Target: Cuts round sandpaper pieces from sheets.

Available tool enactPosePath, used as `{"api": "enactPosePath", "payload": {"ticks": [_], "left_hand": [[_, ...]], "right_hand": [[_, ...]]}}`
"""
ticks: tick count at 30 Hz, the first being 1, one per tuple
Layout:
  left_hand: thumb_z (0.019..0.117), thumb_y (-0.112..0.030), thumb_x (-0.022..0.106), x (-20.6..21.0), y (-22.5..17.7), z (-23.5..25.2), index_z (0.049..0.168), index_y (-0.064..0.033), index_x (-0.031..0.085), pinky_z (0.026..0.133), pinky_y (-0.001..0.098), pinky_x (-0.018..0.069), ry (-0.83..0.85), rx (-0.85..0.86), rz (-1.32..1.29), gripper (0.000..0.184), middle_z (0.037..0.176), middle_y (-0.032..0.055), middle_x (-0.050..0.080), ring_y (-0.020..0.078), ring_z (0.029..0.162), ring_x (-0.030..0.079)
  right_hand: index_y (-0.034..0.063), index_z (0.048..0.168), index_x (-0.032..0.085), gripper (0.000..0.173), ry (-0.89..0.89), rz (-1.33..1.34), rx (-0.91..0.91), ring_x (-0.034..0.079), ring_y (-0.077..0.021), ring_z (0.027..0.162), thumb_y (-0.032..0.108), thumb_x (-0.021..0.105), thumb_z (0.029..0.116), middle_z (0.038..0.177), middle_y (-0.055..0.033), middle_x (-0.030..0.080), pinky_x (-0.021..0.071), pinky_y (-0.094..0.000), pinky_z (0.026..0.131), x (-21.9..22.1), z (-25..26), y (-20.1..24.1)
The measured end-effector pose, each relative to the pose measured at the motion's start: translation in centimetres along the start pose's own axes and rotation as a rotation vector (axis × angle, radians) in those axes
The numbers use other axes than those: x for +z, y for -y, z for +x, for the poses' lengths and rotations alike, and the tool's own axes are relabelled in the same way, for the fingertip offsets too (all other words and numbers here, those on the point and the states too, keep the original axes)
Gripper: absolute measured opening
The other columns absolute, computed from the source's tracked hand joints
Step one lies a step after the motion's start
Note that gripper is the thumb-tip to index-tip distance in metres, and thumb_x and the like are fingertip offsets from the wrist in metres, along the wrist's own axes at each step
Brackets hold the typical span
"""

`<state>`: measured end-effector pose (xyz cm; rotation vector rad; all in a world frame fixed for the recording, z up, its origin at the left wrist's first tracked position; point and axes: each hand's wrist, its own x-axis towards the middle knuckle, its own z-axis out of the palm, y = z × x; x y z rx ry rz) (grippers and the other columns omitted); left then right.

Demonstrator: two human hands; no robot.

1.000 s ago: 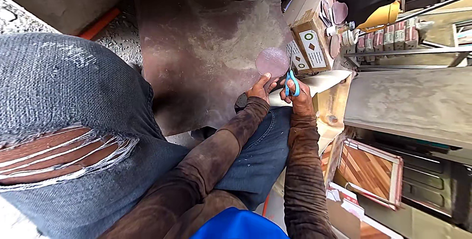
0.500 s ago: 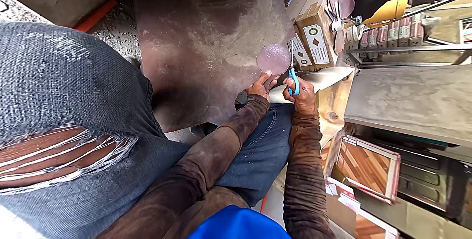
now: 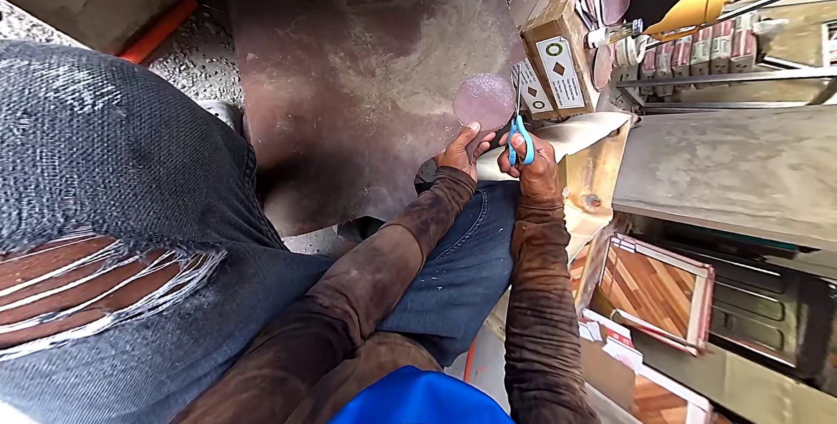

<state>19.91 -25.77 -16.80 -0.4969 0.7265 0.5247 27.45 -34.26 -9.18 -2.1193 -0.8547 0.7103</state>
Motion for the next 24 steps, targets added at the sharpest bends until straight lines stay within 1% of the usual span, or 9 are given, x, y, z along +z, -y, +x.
{"api": "enactPosePath", "payload": {"ticks": [3,5,7,10,13,15,18,21,24], "left_hand": [[0.0929,0.0,0.069,-0.01,0.09,0.13,0.113,0.0069,0.061,0.061,0.0303,0.062,-0.001,-0.003,-0.006,0.023,0.094,0.0184,0.072,0.0225,0.072,0.073],[0.093,0.0,0.069,0.07,-0.03,0.09,0.114,0.0069,0.06,0.061,0.0295,0.0619,-0.005,-0.008,-0.008,0.024,0.093,0.0186,0.072,0.0222,0.072,0.073],[0.0935,-0.001,0.069,0.03,-0.09,0.05,0.114,0.0065,0.06,0.061,0.0293,0.0619,0.003,-0.011,-0.011,0.023,0.093,0.0183,0.072,0.0219,0.072,0.073],[0.0957,-0.004,0.067,-0.14,0.06,-0.1,0.109,0.0057,0.063,0.059,0.0268,0.0605,0.022,-0.02,0.022,0.017,0.087,0.0164,0.073,0.0188,0.068,0.073],[0.096,-0.005,0.067,-0.12,0.0,-0.16,0.108,0.0057,0.063,0.059,0.0265,0.0604,0.016,-0.021,0.036,0.016,0.085,0.016,0.074,0.0186,0.067,0.072],[0.0954,-0.003,0.067,-0.14,-0.1,0.0,0.11,0.0062,0.062,0.058,0.0276,0.0605,0.013,-0.013,0.026,0.018,0.086,0.017,0.073,0.0195,0.067,0.072],[0.0947,-0.003,0.068,-0.16,-0.09,0.13,0.109,0.0059,0.063,0.058,0.0276,0.0604,0.006,-0.013,0.026,0.017,0.086,0.0168,0.073,0.0196,0.067,0.072],[0.0943,-0.002,0.068,-0.31,-0.17,0.4,0.11,0.0055,0.062,0.056,0.0275,0.0601,0.011,-0.01,0.022,0.019,0.088,0.0173,0.072,0.0199,0.067,0.072],[0.0942,-0.001,0.068,-0.33,-0.12,0.43,0.111,0.0055,0.062,0.056,0.0275,0.0599,0.012,-0.006,0.011,0.019,0.088,0.0178,0.072,0.02,0.066,0.072]], "right_hand": [[0.0117,0.099,0.068,0.043,0.0,0.027,-0.007,0.04,-0.0055,0.039,0.054,0.062,0.0968,0.053,0.0021,0.05,0.0335,-0.0207,0.038,0.04,-0.08,0.07],[0.0114,0.101,0.068,0.042,0.014,0.05,-0.019,0.04,-0.0051,0.039,0.053,0.061,0.0976,0.054,0.0018,0.05,0.0335,-0.0201,0.038,0.03,-0.04,-0.1],[0.0118,0.105,0.067,0.045,0.048,0.076,-0.028,0.042,-0.0053,0.04,0.055,0.059,0.0983,0.055,0.0014,0.052,0.0351,-0.0198,0.039,-0.02,0.06,-0.26],[0.0133,0.101,0.065,0.05,0.06,0.079,-0.038,0.044,-0.0067,0.042,0.062,0.054,0.0977,0.056,0.0011,0.053,0.0375,-0.0206,0.04,-0.1,0.32,-0.56],[0.0146,0.099,0.066,0.051,0.044,0.063,-0.021,0.043,-0.0067,0.041,0.063,0.051,0.0987,0.055,0.0016,0.052,0.0361,-0.0209,0.04,0.02,0.19,-0.47],[0.0154,0.099,0.066,0.051,0.027,0.041,0.004,0.041,-0.0063,0.04,0.065,0.053,0.0972,0.055,0.0014,0.052,0.0344,-0.0208,0.04,0.11,0.08,-0.34],[0.0145,0.099,0.066,0.052,0.008,0.026,0.016,0.04,-0.006,0.039,0.065,0.057,0.095,0.053,0.001,0.051,0.0327,-0.0206,0.038,-0.01,-0.1,-0.36],[0.0131,0.098,0.068,0.048,-0.019,-0.011,0.004,0.038,-0.0054,0.038,0.06,0.061,0.0956,0.052,0.0011,0.05,0.0311,-0.0201,0.036,0.15,-0.15,-0.14],[0.0126,0.098,0.07,0.043,-0.04,-0.045,-0.003,0.039,-0.0062,0.039,0.055,0.062,0.0966,0.052,0.001,0.049,0.0327,-0.0211,0.038,0.27,-0.2,0.03]]}}
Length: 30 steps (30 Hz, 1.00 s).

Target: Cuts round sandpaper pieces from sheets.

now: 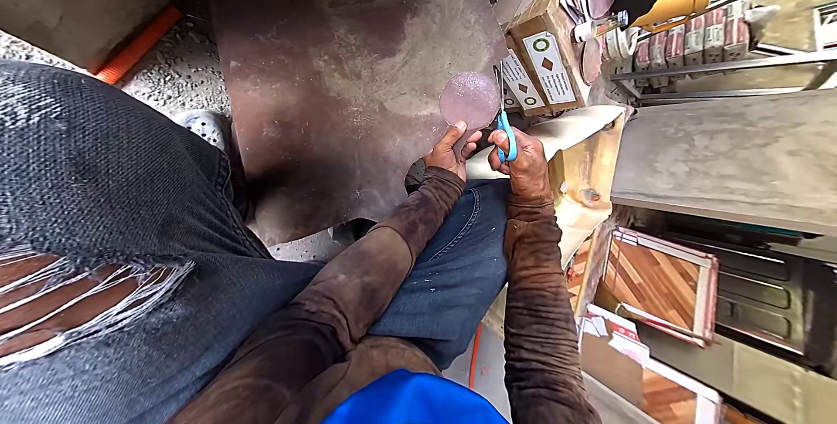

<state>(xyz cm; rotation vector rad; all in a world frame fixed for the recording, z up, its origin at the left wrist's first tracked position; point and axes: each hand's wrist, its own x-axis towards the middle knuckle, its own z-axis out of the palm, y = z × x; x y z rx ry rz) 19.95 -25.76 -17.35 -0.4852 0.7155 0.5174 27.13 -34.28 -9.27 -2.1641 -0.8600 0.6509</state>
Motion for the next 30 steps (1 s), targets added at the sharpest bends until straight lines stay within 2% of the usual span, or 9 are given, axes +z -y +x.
{"api": "enactPosePath", "payload": {"ticks": [3,7,10,13,17,23,27,30], "left_hand": [[0.0951,-0.002,0.067,-0.1,0.0,-0.1,0.109,0.0053,0.062,0.056,0.0271,0.0597,0.008,-0.005,-0.006,0.017,0.086,0.017,0.073,0.0194,0.066,0.072],[0.096,-0.003,0.066,-0.6,0.1,0.0,0.107,0.0041,0.063,0.055,0.0256,0.0594,0.046,-0.005,0.022,0.014,0.084,0.0152,0.073,0.0172,0.064,0.071],[0.0966,-0.004,0.065,-0.6,0.0,0.2,0.107,0.0035,0.062,0.054,0.0256,0.0589,0.05,-0.001,0.032,0.013,0.082,0.0141,0.072,0.0166,0.061,0.07],[0.0959,-0.002,0.065,-0.7,0.0,0.2,0.106,0.0034,0.062,0.053,0.026,0.059,0.036,0.008,0.023,0.012,0.081,0.0141,0.071,0.017,0.06,0.069],[0.095,-0.002,0.067,-0.8,0.0,0.2,0.106,0.004,0.063,0.054,0.0264,0.0597,0.028,-0.005,0.021,0.013,0.082,0.0144,0.072,0.0178,0.061,0.07],[0.096,-0.003,0.065,-1.1,-0.1,0.3,0.102,0.003,0.064,0.053,0.0256,0.059,0.046,-0.01,0.017,0.009,0.08,0.0132,0.071,0.0164,0.059,0.069],[0.0966,-0.003,0.064,-1.3,-0.1,0.2,0.099,0.0024,0.064,0.053,0.0246,0.0583,0.072,-0.02,0.024,0.006,0.077,0.0119,0.071,0.0154,0.058,0.068],[0.0976,-0.004,0.063,-1.6,-0.2,0.4,0.098,0.0026,0.065,0.052,0.0243,0.0576,0.062,-0.011,0.046,0.007,0.076,0.012,0.071,0.0151,0.057,0.068]], "right_hand": [[0.0117,0.103,0.069,0.042,0.036,0.046,-0.013,0.04,-0.0058,0.039,0.053,0.061,0.0983,0.054,0.0005,0.051,0.0335,-0.02,0.038,0.0,0.1,0.0],[0.0102,0.101,0.065,0.055,0.101,0.032,-0.057,0.043,-0.0058,0.04,0.064,0.053,0.0975,0.057,0.0004,0.055,0.0355,-0.0197,0.039,-0.3,1.0,-0.2],[0.0066,0.103,0.067,0.051,0.128,0.051,-0.053,0.048,-0.0023,0.046,0.056,0.053,0.1,0.061,0.0045,0.06,0.0382,-0.0181,0.043,-0.6,2.3,-0.4],[0.0089,0.098,0.068,0.05,0.085,0.079,-0.019,0.042,-0.0034,0.041,0.057,0.055,0.0988,0.055,0.0029,0.054,0.0329,-0.0183,0.039,-0.5,1.5,-0.5],[0.0117,0.094,0.068,0.046,0.048,0.075,-0.008,0.04,-0.0045,0.038,0.057,0.061,0.0965,0.052,0.0021,0.051,0.0316,-0.019,0.037,-0.3,0.7,-0.1],[0.0111,0.096,0.068,0.042,0.093,0.112,-0.03,0.039,-0.0042,0.038,0.053,0.065,0.0956,0.052,0.0013,0.049,0.0315,-0.0182,0.036,-0.5,0.6,0.0],[0.0106,0.101,0.066,0.053,0.183,0.123,-0.057,0.045,-0.005,0.041,0.063,0.057,0.0957,0.057,0.002,0.055,0.0372,-0.0183,0.04,-0.8,1.4,-0.3],[0.0089,0.101,0.067,0.049,0.209,0.08,-0.056,0.046,-0.0032,0.043,0.056,0.053,0.0993,0.059,0.0042,0.057,0.038,-0.0175,0.041,-0.9,2.3,-0.4]]}}
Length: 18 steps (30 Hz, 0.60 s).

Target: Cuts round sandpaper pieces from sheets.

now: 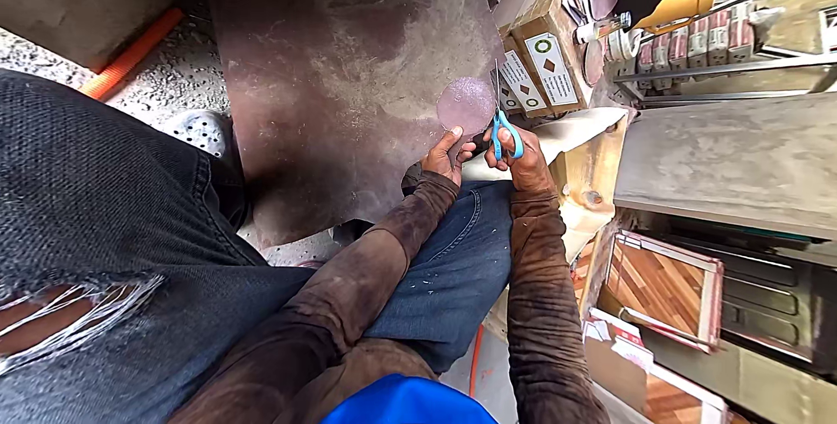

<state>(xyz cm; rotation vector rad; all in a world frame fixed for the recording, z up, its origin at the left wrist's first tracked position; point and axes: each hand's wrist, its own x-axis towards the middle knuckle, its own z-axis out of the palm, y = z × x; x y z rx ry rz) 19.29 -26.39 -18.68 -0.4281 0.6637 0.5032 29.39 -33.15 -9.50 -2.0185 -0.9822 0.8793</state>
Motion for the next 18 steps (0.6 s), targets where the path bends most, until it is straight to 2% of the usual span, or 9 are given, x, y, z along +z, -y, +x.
{"api": "enactPosePath", "payload": {"ticks": [5,9,12,15,18], "left_hand": [[0.0987,-0.005,0.062,-0.3,-0.2,0.4,0.1,0.0024,0.064,0.052,0.0243,0.0577,0.024,0.01,0.014,0.008,0.077,0.0123,0.07,0.015,0.057,0.068],[0.0992,-0.006,0.061,-0.3,-0.2,0.5,0.099,0.0027,0.064,0.052,0.0236,0.0575,0.037,0.003,0.016,0.009,0.076,0.0123,0.071,0.0145,0.057,0.068],[0.0989,-0.005,0.061,-0.3,-0.2,0.4,0.098,0.003,0.064,0.051,0.0239,0.0575,0.052,0.01,0.005,0.008,0.075,0.0123,0.071,0.0146,0.056,0.067],[0.0997,-0.005,0.06,-0.3,-0.2,0.2,0.098,0.0025,0.065,0.052,0.0232,0.0572,0.075,0.013,0.013,0.009,0.075,0.0115,0.071,0.0138,0.056,0.067],[0.0997,-0.006,0.06,-0.4,-0.2,0.2,0.098,0.0013,0.064,0.052,0.0226,0.0569,0.08,0.001,0.014,0.009,0.074,0.0108,0.07,0.0134,0.056,0.066]], "right_hand": [[0.0106,0.095,0.067,0.046,-0.039,-0.021,0.039,0.042,-0.0029,0.041,0.056,0.057,0.0975,0.055,0.0045,0.053,0.033,-0.0179,0.04,0.1,-0.2,0.3],[0.0105,0.093,0.068,0.042,-0.093,0.013,0.029,0.04,-0.003,0.039,0.052,0.063,0.0959,0.053,0.0046,0.049,0.0334,-0.0183,0.038,0.3,-0.8,0.3],[0.0116,0.095,0.07,0.04,-0.095,0.037,-0.002,0.038,-0.0035,0.037,0.052,0.066,0.095,0.052,0.0034,0.047,0.0325,-0.0178,0.036,0.5,-1.5,0.6],[0.0083,0.102,0.067,0.044,-0.007,0.074,-0.018,0.046,-0.0024,0.043,0.052,0.062,0.0965,0.058,0.0045,0.055,0.0383,-0.017,0.041,0.3,-0.6,0.3],[0.0082,0.107,0.065,0.059,0.067,0.087,0.007,0.052,-0.0051,0.045,0.065,0.053,0.0963,0.062,0.0021,0.06,0.043,-0.0187,0.042,0.0,-0.4,0.1]]}}
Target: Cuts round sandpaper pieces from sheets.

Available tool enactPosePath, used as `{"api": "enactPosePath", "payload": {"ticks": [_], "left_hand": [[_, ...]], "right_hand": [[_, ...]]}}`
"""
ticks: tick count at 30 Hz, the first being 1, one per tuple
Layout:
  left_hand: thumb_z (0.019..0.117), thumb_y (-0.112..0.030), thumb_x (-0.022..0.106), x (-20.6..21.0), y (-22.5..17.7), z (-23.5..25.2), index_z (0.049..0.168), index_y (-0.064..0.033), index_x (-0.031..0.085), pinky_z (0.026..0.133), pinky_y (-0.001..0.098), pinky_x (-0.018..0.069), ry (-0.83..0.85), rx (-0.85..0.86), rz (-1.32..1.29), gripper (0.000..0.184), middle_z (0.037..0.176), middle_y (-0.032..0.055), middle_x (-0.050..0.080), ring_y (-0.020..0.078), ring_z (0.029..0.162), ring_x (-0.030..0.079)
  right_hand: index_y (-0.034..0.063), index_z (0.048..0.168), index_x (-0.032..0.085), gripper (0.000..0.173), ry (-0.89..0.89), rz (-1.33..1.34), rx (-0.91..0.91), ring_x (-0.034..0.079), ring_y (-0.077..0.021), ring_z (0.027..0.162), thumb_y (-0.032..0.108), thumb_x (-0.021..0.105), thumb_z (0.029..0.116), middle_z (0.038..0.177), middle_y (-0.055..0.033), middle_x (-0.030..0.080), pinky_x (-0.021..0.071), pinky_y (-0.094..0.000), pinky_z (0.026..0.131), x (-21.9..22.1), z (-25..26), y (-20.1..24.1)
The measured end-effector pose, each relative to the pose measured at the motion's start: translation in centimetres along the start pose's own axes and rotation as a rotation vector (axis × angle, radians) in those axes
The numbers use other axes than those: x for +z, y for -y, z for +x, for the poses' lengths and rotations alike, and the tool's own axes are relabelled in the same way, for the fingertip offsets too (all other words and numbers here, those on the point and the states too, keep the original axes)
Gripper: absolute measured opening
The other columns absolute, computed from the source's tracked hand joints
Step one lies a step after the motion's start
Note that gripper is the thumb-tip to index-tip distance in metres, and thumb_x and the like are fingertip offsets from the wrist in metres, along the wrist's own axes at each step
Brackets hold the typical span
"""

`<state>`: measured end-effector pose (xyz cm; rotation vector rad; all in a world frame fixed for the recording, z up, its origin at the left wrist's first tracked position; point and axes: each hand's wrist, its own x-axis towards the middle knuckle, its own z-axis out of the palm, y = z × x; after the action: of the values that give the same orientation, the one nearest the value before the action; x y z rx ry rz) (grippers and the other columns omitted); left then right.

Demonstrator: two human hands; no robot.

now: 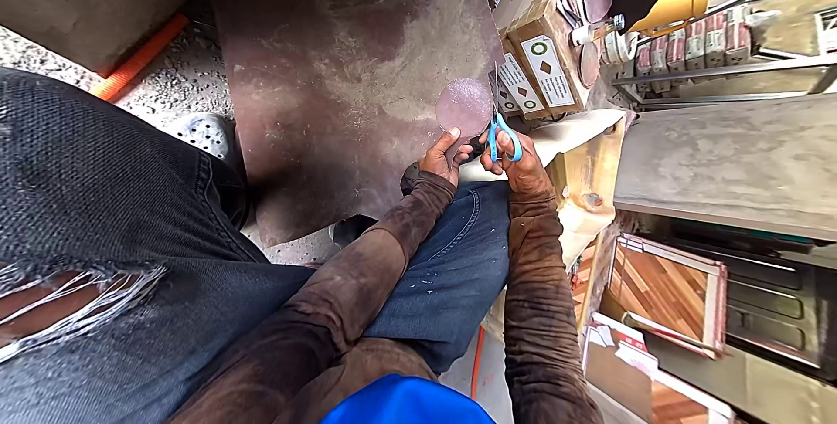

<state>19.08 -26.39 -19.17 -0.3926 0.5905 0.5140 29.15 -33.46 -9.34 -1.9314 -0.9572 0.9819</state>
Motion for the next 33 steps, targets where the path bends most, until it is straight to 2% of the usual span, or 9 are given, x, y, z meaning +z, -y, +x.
{"api": "enactPosePath", "payload": {"ticks": [3,7,13,21,25,28,30,33], "left_hand": [[0.0984,-0.005,0.062,-0.1,0.0,0.1,0.098,0.0026,0.065,0.051,0.0236,0.0568,-0.014,-0.001,-0.005,0.008,0.074,0.0119,0.07,0.0144,0.055,0.067],[0.0991,-0.006,0.061,-0.1,-0.2,0.0,0.098,0.0015,0.065,0.053,0.0232,0.0572,-0.003,-0.014,0.011,0.008,0.075,0.011,0.07,0.0139,0.057,0.067],[0.0982,-0.005,0.062,-0.4,0.1,0.2,0.097,0.0029,0.065,0.051,0.023,0.0564,-0.027,-0.023,0.003,0.008,0.073,0.0117,0.07,0.0138,0.054,0.066],[0.0984,-0.006,0.062,-0.5,0.0,0.4,0.094,0.0026,0.065,0.051,0.0228,0.056,-0.035,0.01,0.033,0.01,0.073,0.0115,0.07,0.0131,0.055,0.066],[0.0987,-0.007,0.062,-0.6,0.0,0.6,0.096,0.0023,0.065,0.05,0.0226,0.0554,-0.02,0.009,0.031,0.01,0.075,0.0117,0.07,0.0132,0.055,0.066],[0.0988,-0.007,0.062,-0.5,0.1,0.5,0.096,0.0019,0.065,0.05,0.0224,0.055,-0.019,0.014,0.029,0.01,0.074,0.0114,0.07,0.0129,0.055,0.065],[0.0988,-0.006,0.061,-0.4,0.0,0.5,0.096,0.0022,0.065,0.05,0.0227,0.0552,-0.015,0.023,0.026,0.009,0.074,0.0116,0.07,0.0132,0.055,0.065],[0.0992,-0.007,0.061,-0.4,-0.1,0.4,0.096,0.0021,0.065,0.051,0.0227,0.0553,-0.006,0.027,0.045,0.01,0.074,0.0118,0.07,0.0134,0.056,0.066]], "right_hand": [[0.0093,0.11,0.065,0.064,0.019,0.02,0.002,0.052,-0.0057,0.045,0.07,0.055,0.0932,0.062,0.0009,0.06,0.0437,-0.0187,0.042,-0.1,-0.5,-0.1],[0.0093,0.109,0.066,0.062,0.009,-0.017,-0.025,0.052,-0.0051,0.046,0.068,0.055,0.0941,0.062,0.0019,0.06,0.0437,-0.0184,0.043,-0.1,-0.4,-0.2],[0.012,0.1,0.066,0.05,-0.074,-0.119,-0.02,0.042,-0.0039,0.04,0.061,0.061,0.093,0.055,0.0028,0.051,0.0341,-0.0175,0.038,0.4,-0.6,0.4],[0.0135,0.096,0.067,0.042,-0.137,-0.213,0.009,0.038,-0.0031,0.039,0.056,0.065,0.0928,0.053,0.0037,0.048,0.0307,-0.0177,0.038,0.3,-1.2,0.8],[0.0138,0.094,0.068,0.044,-0.165,-0.167,0.01,0.038,-0.0044,0.038,0.057,0.064,0.0939,0.052,0.0034,0.046,0.0325,-0.0187,0.038,0.2,-1.5,0.4],[0.0138,0.091,0.069,0.04,-0.183,-0.123,0.003,0.037,-0.0043,0.037,0.053,0.065,0.0948,0.05,0.004,0.044,0.0328,-0.0188,0.037,0.3,-1.6,0.5],[0.0131,0.094,0.07,0.038,-0.171,-0.093,0.003,0.036,-0.0034,0.037,0.051,0.065,0.0956,0.051,0.0043,0.045,0.0325,-0.018,0.037,0.4,-1.5,0.6],[0.0087,0.101,0.068,0.041,-0.097,-0.064,-0.014,0.043,-0.0024,0.042,0.049,0.062,0.0977,0.056,0.004,0.053,0.0356,-0.0165,0.04,0.3,-0.7,0.4]]}}
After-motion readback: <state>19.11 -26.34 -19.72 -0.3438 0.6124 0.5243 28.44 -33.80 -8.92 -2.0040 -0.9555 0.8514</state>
